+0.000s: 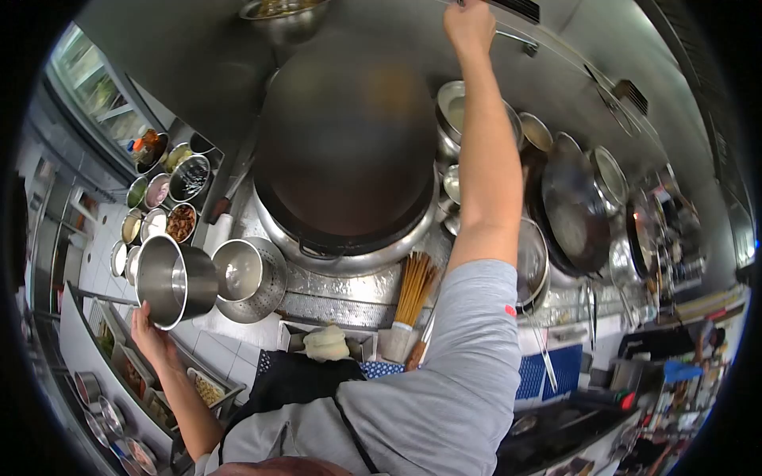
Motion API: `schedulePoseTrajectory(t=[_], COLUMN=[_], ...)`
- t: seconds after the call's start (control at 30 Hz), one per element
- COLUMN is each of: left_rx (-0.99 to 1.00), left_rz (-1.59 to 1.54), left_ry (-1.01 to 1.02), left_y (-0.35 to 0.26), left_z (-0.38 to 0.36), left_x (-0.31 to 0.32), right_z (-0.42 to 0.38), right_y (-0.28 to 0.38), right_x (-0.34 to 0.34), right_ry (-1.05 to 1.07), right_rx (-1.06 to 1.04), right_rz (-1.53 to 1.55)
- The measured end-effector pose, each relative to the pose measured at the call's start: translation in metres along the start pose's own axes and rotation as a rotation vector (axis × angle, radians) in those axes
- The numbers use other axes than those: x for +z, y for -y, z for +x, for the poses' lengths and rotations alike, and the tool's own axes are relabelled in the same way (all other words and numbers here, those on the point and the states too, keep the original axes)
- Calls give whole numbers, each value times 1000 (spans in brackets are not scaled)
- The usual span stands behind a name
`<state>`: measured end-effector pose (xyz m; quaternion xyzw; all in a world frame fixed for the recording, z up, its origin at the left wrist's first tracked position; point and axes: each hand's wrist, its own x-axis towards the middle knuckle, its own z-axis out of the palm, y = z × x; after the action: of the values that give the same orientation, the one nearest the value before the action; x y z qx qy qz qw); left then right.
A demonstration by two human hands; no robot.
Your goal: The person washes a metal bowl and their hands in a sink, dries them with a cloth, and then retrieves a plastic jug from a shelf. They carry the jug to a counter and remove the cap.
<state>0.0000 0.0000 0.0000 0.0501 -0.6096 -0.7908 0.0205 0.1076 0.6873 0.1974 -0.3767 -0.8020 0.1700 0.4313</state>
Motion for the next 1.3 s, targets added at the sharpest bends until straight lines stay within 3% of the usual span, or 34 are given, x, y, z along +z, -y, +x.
schedulePoseTrajectory(t=[0.07,0.17,0.27,0.37,0.43,0.47,0.5,0.57,0.6,0.73,0.9,0.93,1.03,1.07,1.2,1.3], left_rx=[77,67,52,59,79,58,55,50,27,25,23,6,30,30,8,16], left_rz=[22,5,76,120,141,182,170,143,150,154,151,146,122,97,80,61], left_ry=[-53,-165,-122,-209,-241,-168,-206,-308,-250,-136,-82,-72,-24,-32,-43,-48], left_y=[-6,-3,-1,-1,-1,11,12,13,21,20,27,24,31,28,21,19], left_z=[-7,-25,-17,-21,-13,8,13,10,22,27,28,22,26,22,13,18], left_x=[-27,-5,-48,-45,-29,-58,-43,-19,-30,5,40,51,50,58,63,48], right_z=[-17,2,-4,-14,-25,-39,-50,-104,-129,-203,-219,-212,-176,-171,-158,-160], right_y=[5,-27,-34,-57,-59,-64,-68,-73,-82,-125,-201,-195,-248,-241,-227,-265], right_x=[36,80,89,94,81,77,75,54,46,11,2,-2,37,33,14,31], right_ry=[-252,-72,2,56,35,-52,-146,-152,-153,-150,-27,123,-251,-216,-337,16], right_rx=[-196,-130,-139,-259,-197,-156,-127,-99,-59,272,627,830,1369,1248,1361,1295], right_rz=[-338,-558,-562,-522,-464,-414,-362,-231,-180,-137,-267,14,1597,1905,2221,1364])
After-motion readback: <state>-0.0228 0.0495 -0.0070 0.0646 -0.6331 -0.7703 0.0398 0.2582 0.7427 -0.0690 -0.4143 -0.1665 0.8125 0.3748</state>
